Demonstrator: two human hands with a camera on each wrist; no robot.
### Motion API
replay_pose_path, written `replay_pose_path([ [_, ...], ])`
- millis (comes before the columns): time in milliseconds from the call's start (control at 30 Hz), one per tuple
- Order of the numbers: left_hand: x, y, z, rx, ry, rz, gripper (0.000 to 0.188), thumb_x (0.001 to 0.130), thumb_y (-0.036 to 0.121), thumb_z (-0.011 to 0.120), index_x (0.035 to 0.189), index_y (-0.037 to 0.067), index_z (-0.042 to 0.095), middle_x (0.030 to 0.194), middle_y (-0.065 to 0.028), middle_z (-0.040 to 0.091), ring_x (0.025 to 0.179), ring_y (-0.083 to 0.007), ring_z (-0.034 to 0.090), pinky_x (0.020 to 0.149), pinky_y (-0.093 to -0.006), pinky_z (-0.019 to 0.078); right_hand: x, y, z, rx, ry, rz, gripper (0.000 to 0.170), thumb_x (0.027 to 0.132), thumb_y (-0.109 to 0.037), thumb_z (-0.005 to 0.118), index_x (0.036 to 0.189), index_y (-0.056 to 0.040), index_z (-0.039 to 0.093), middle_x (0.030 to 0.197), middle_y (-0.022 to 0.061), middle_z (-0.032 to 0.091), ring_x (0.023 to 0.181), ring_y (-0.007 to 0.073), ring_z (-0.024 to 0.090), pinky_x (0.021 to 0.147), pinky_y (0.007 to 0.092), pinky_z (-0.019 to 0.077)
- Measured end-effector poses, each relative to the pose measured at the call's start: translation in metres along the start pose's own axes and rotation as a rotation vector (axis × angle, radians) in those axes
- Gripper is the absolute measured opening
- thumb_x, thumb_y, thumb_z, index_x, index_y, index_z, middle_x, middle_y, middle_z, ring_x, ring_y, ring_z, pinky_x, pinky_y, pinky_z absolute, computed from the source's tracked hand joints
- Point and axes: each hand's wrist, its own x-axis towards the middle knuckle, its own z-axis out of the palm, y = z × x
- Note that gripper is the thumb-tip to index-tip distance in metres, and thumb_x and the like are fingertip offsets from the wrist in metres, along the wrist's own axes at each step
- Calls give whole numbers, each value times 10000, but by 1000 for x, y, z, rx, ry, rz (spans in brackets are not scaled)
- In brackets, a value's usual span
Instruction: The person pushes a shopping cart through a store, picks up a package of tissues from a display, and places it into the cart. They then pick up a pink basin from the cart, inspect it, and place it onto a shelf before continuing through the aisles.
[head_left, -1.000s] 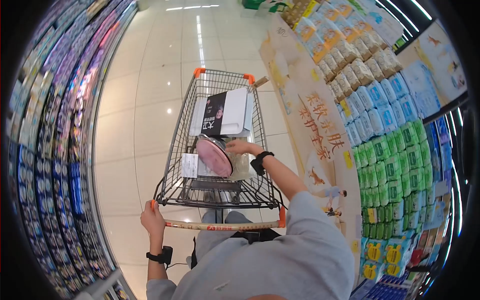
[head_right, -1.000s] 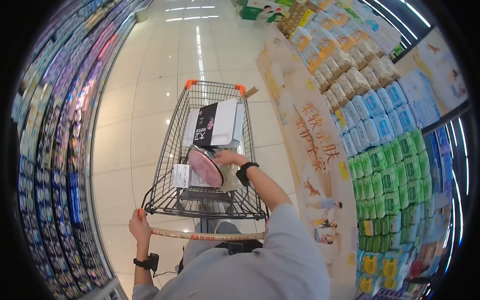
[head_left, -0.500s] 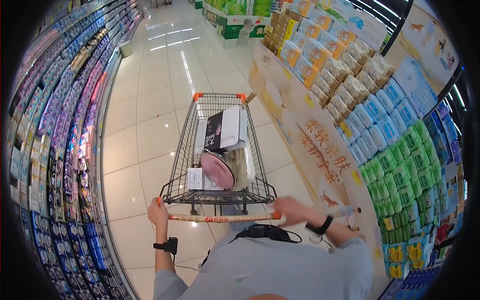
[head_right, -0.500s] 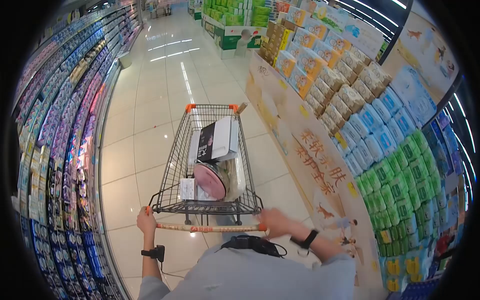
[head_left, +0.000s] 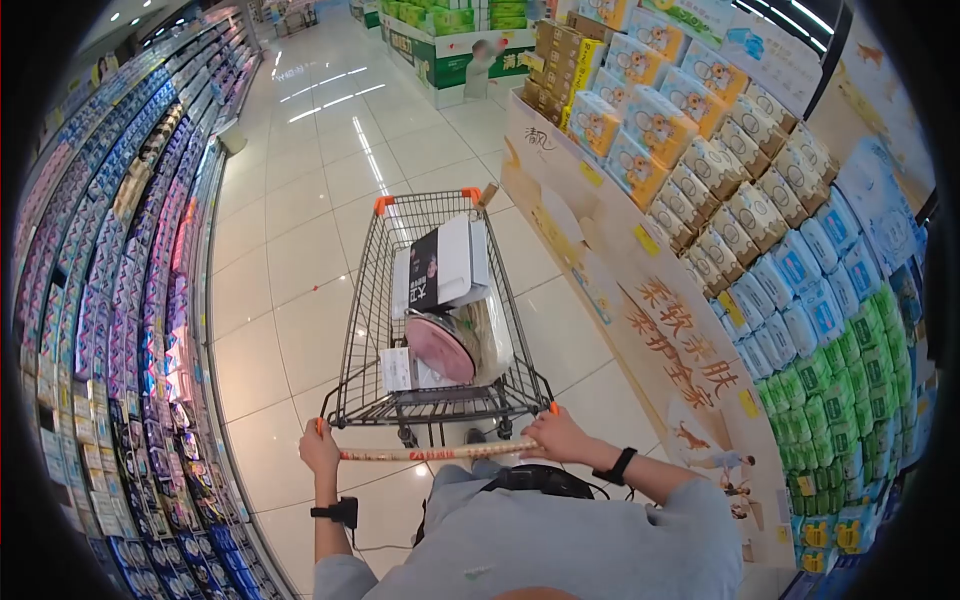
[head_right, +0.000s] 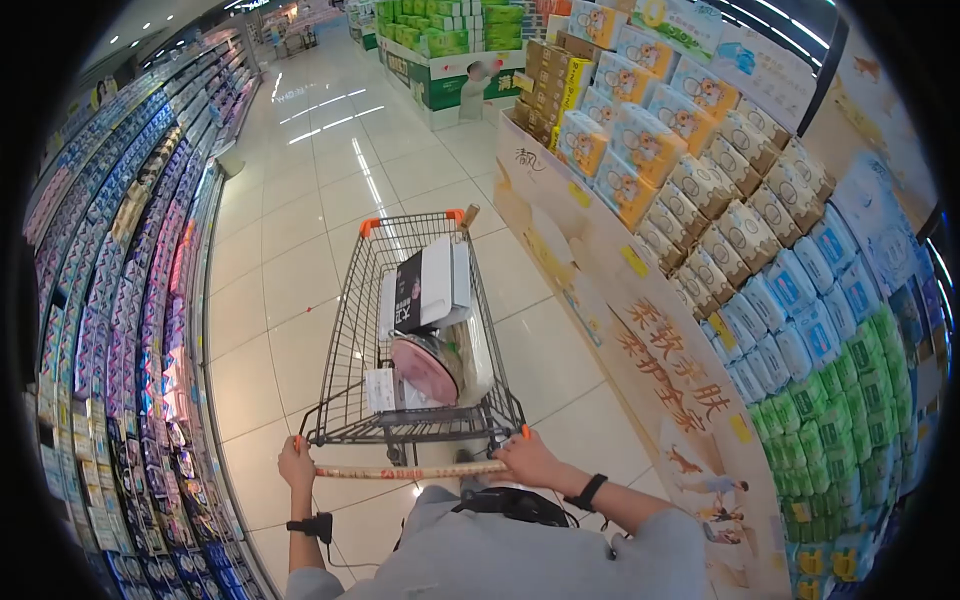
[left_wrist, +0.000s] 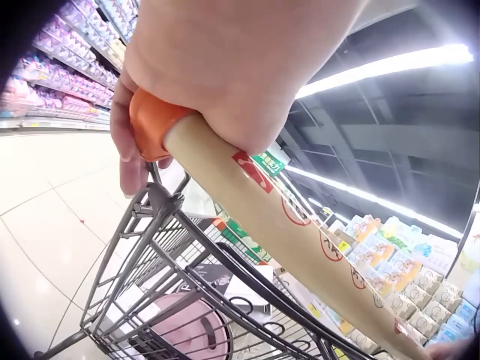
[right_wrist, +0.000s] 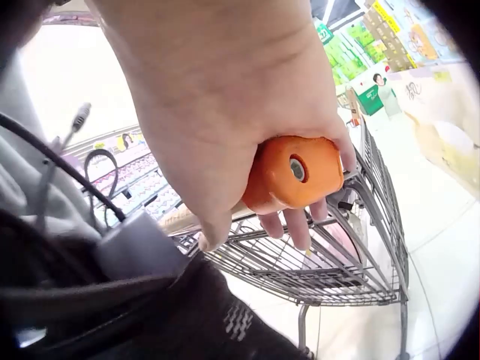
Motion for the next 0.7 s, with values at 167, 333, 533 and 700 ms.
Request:
replay_pose_path([
  [167,94,55,31,80,64,107,244,929,314,603,1031,102,665,788,-204,687,774,-424,664,674,-525,500,97,52,-42,-201,51,73,369,839,-463,681,980,-122,688,842,73,657,974,259,610,1023,611,318],
  [333,178,114,50,14,45,165,257,909,275,612,1095,99,639,852,-200,702,806,-404,679,693,-506,514,191,98,-65,-234,234,9,205,795,-284,689,880,-99,674,811,93,659,899,297,644,979,518,432],
  [533,275,180,74,81,196,556,222,894,197,634,1027,19,632,1031,-162,653,997,-354,592,843,-456,462,297,140,-146,-55,-25,266,333,793,-421,655,775,-93,711,718,134,687,744,323,696,687,453,559],
  [700,338,250,88,66,-82,814,301,882,336,655,852,36,639,950,-145,628,903,-328,573,775,-432,455,380,195,-188,-42,-73,311,456,748,-554,690,739,-102,752,696,143,689,692,329,685,651,438,549],
])
